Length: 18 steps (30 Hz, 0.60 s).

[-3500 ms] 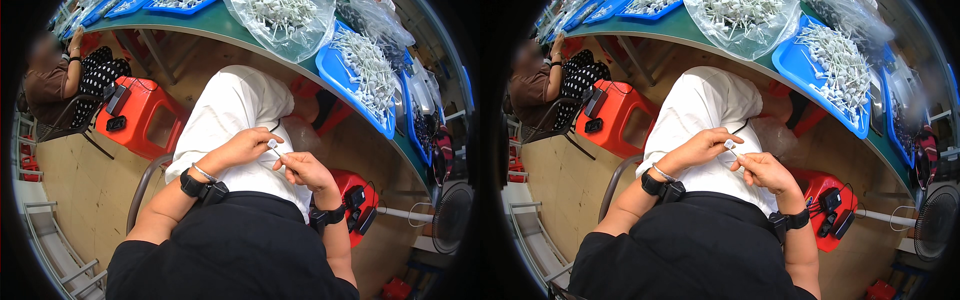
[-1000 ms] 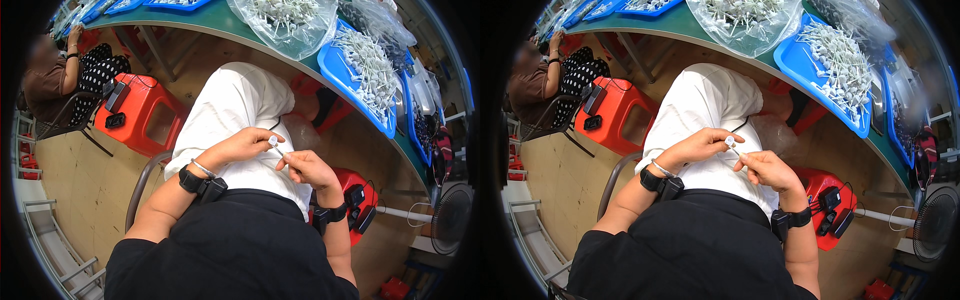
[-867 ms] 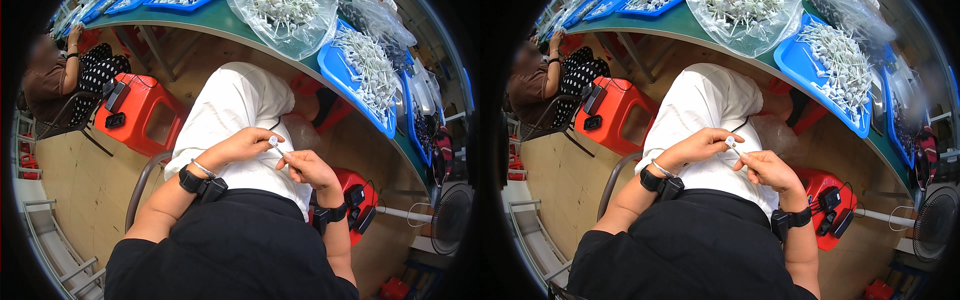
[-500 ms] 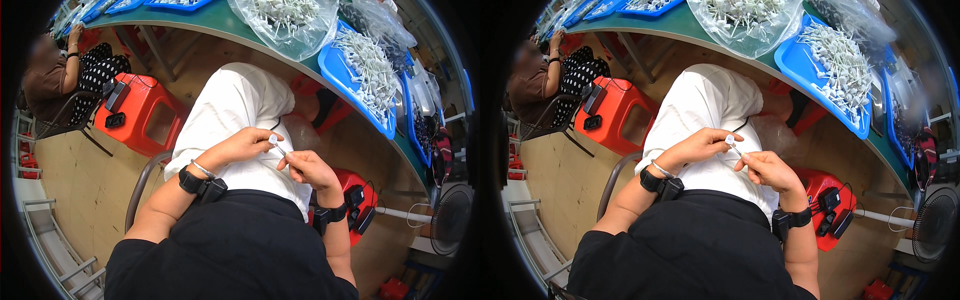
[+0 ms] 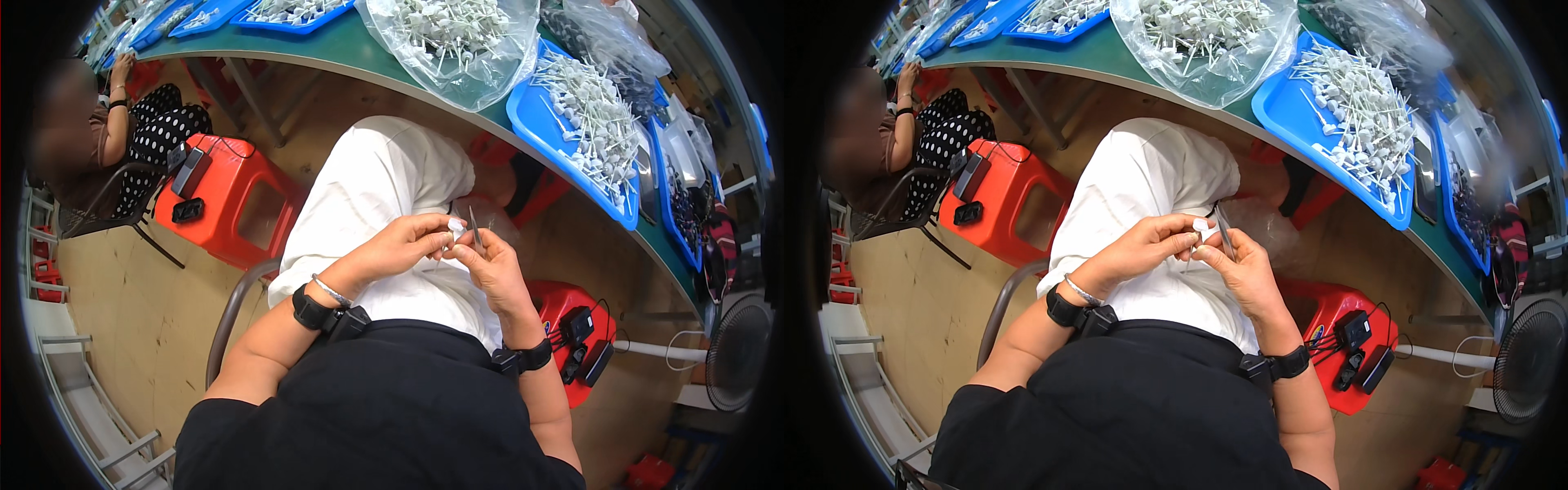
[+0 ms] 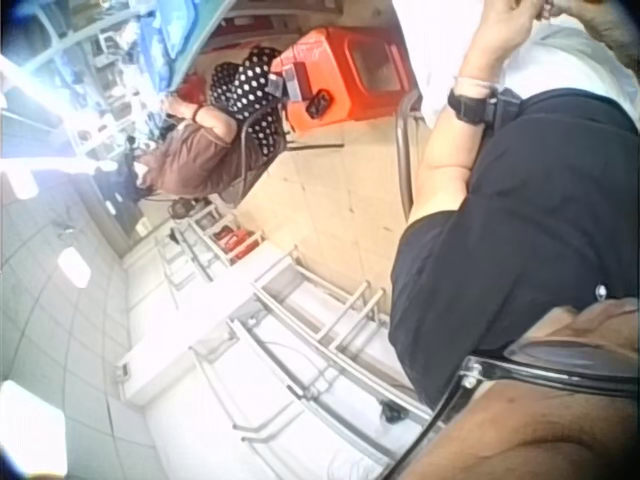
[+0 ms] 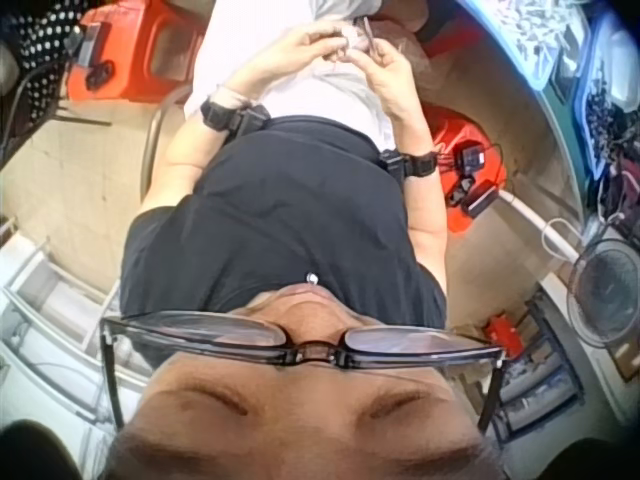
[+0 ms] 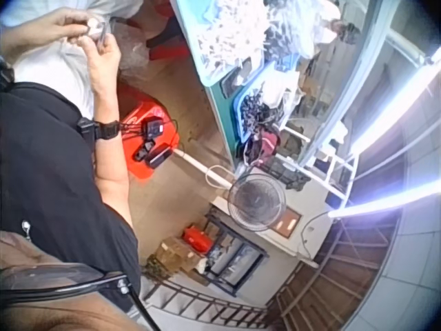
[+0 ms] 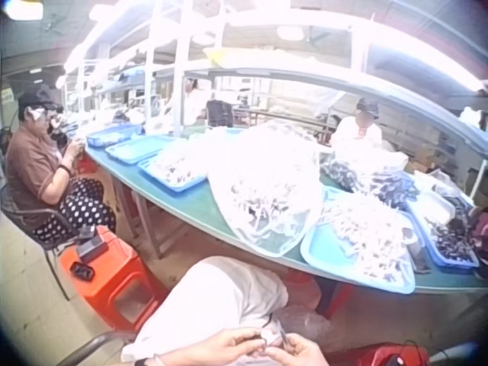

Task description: Manually assembling small white plastic connectors by inserting and bending metal wires using a small tool.

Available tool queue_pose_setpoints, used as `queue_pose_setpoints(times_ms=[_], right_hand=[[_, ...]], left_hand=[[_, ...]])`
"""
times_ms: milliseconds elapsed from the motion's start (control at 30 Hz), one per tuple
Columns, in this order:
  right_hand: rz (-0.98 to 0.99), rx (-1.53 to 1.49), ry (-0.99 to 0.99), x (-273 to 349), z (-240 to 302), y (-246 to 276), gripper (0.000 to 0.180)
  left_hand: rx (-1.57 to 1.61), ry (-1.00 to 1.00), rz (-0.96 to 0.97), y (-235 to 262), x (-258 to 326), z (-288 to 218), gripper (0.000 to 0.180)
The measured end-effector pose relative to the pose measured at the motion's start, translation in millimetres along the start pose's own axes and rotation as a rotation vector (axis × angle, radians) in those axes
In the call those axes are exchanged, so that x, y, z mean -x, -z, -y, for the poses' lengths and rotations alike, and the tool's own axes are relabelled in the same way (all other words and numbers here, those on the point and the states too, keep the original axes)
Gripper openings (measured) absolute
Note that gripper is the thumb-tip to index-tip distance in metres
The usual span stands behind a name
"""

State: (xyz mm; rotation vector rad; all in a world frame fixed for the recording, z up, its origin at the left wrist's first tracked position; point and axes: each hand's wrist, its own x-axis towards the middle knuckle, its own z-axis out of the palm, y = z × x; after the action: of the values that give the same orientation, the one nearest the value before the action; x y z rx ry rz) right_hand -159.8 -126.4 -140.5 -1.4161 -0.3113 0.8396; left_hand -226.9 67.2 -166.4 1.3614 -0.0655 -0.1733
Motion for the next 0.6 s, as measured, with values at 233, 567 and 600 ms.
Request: queue_pose_setpoints(times_ms=[233, 567, 600], right_hand=[[-0.053, -0.008, 0.014, 0, 0, -5, 0.021], [-0.117, 0.134, 0.136, 2, -3, 2, 0.018], [-0.136, 0.133, 0.161, 3, -1, 0, 0.017]], left_hand=[[0.123, -0.075, -0.017, -7, -2, 1, 0.026], [0.042, -0.152, -0.217, -16, -1, -9, 0.034], [0.037, -0.152, -0.212, -15, -1, -9, 0.034]])
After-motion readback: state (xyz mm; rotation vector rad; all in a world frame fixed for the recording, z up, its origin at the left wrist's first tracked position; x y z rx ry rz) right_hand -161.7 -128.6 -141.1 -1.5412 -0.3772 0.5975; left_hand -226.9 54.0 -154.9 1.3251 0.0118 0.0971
